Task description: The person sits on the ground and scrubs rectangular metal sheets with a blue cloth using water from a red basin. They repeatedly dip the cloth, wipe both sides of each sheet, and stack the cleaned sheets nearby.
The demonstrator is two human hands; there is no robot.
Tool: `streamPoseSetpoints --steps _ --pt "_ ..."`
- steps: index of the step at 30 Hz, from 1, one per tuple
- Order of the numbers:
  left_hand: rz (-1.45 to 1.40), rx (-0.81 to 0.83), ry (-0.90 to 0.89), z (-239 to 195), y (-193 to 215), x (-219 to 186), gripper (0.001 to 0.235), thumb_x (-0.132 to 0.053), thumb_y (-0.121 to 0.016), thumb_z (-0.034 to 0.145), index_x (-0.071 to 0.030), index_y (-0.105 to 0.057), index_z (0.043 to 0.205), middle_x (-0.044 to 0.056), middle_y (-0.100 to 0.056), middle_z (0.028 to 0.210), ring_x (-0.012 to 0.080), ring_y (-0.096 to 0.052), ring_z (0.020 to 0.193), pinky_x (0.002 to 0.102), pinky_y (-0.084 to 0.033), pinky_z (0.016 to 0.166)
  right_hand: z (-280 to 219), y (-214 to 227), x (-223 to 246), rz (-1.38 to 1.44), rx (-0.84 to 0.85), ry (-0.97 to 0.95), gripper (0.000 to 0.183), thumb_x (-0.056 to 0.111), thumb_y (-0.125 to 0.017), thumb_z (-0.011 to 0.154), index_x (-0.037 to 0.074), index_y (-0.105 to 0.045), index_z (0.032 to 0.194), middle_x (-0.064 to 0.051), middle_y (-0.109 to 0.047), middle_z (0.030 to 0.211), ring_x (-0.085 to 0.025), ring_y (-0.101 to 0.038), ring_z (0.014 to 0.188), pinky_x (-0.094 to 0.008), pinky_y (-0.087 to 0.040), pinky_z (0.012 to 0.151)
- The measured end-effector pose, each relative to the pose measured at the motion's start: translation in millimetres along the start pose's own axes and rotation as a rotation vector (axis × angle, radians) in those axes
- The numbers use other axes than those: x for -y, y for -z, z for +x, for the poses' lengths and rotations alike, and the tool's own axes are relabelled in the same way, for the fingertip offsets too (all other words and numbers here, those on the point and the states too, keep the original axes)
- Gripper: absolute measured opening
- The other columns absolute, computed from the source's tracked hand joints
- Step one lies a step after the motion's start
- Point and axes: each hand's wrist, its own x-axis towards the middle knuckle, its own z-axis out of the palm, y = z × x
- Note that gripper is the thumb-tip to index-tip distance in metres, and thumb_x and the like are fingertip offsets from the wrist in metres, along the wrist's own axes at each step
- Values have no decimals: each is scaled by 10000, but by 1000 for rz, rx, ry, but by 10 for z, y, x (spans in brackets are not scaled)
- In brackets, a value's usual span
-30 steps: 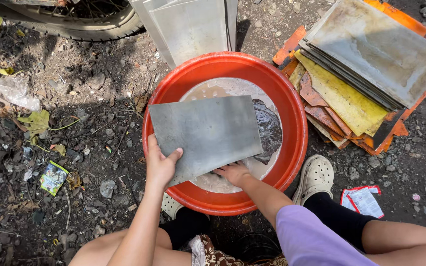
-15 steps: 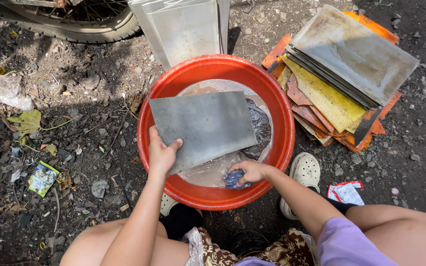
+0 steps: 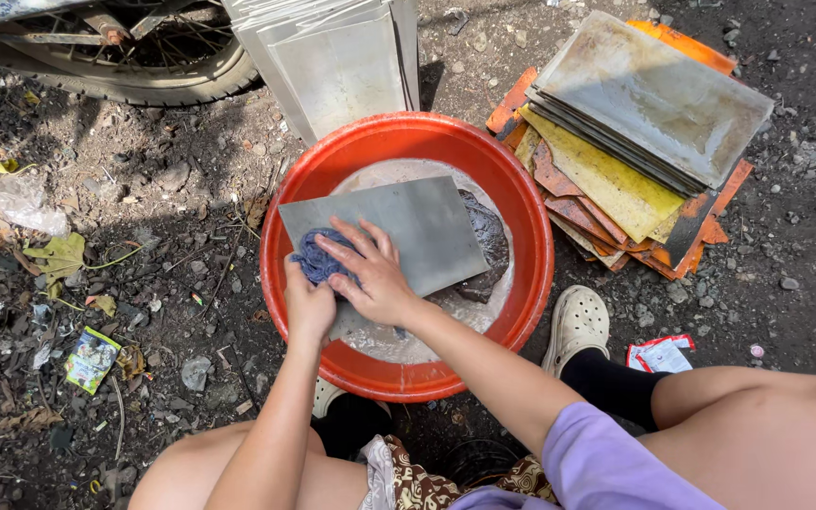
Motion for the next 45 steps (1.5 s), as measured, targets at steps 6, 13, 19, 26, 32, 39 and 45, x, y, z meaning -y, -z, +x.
streamPoseSetpoints --steps 6,13,19,26,32,39,45 --pt "74 -2 -81 -138 65 -39 441 -52 -666 918 -27 -487 1320 148 -723 1086 240 -658 866 373 -533 818 -373 -173 -1117 -164 -185 -256 428 119 -565 976 90 -609 1401 -70 -488 1602 -393 -363 1563 -460 -326 1282" --pt "48 -15 -134 -63 -7 -156 499 -33 -670 908 22 -423 1339 196 -643 1294 271 -647 1169 352 -472 1002 -526 124 -1366 -266 -357 -464 573 70 -525 969 42 -463 1538 -146 -404 1626 -381 -455 1403 -480 -313 1197" --pt "97 2 -96 -122 11 -183 521 -35 -670 905 18 -422 1361 196 -647 1293 259 -647 1121 342 -484 984 -15 -622 -688 -152 -239 -243 529 138 -606 965 105 -527 1487 -90 -490 1592 -334 -508 1375 -492 -414 1149" --pt "57 -20 -170 -160 43 -108 531 -50 -674 920 39 -425 1380 200 -603 1349 242 -604 1199 335 -448 1027 237 134 -1542 -425 -98 -445 530 74 -542 916 165 -560 1438 -50 -531 1504 -344 -398 1421 -588 -335 1071" --pt "108 -72 -115 -67 12 -127 513 -69 -687 915 20 -478 1375 154 -687 1222 245 -644 964 334 -495 908 -779 555 -1707 -621 -69 -563 565 54 -611 859 182 -577 1408 -18 -547 1429 -305 -501 1225 -568 -431 959" --pt "50 -18 -291 164 0 -496 310 -100 -707 957 11 -620 1232 130 -753 1080 153 -710 965 290 -536 863 -1630 666 -1882 -612 88 -575 704 30 -686 723 195 -584 1400 -35 -576 1414 -333 -521 1200 -515 -501 920" --pt "195 184 -622 14 60 -1056 307 -112 -689 973 -35 -638 1266 146 -761 1008 215 -757 847 322 -553 760 -1727 991 -2263 175 -378 -757 285 134 -598 1027 147 -705 1291 -115 -709 1196 -281 -678 1082 -450 -564 922"
